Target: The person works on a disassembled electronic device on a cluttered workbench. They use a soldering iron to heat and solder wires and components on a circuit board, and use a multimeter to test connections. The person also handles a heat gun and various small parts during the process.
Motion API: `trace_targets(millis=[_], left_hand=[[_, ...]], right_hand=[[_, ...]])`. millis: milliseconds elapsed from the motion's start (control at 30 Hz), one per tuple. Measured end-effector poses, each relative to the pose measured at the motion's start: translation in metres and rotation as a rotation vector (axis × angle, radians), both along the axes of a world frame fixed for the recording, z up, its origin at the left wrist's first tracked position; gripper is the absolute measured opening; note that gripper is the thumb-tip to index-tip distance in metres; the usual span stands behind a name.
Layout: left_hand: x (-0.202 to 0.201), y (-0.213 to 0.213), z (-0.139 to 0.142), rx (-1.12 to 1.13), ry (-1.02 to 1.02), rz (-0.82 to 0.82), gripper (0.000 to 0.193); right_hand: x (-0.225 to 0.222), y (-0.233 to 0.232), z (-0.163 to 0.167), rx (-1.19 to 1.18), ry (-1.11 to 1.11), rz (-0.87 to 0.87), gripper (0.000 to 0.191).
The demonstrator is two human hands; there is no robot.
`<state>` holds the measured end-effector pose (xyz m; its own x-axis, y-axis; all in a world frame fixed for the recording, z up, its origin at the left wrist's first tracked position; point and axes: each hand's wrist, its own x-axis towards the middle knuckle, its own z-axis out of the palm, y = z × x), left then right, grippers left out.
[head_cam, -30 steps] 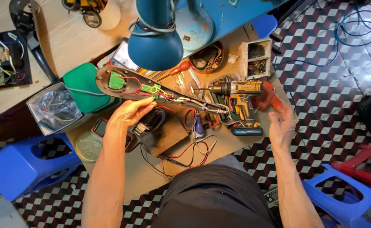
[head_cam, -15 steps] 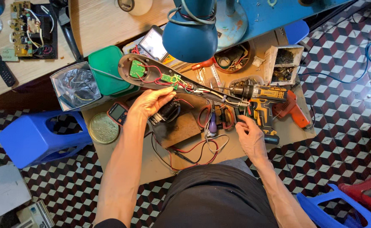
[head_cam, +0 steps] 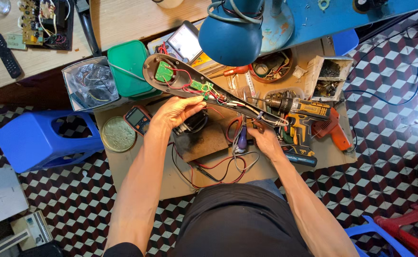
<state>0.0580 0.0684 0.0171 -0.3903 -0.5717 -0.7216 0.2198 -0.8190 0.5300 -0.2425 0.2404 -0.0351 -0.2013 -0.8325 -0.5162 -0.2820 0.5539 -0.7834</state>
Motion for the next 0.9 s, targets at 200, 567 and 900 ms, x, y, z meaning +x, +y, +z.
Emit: trace_targets(millis=[200,567,900], left_hand=[[0.001,-0.002,0.0,-0.026,-0.005,-0.01,0.025],[0.002,-0.017,0.01,-0.08,-0.025,-0.063,0.028],[0.019,-0.016,-0.009,-0.133,0.026,-0.027,0.03]], right_hand=[[0.005,-0.001,-0.021,-0.217,0.156,0.219,0.038],[0.01,-0.013,0.014,0.07,-0.726,-0.395,0.028],[0.027,-0.024,0.038,0.081,-0.544,-0.163,0.032]])
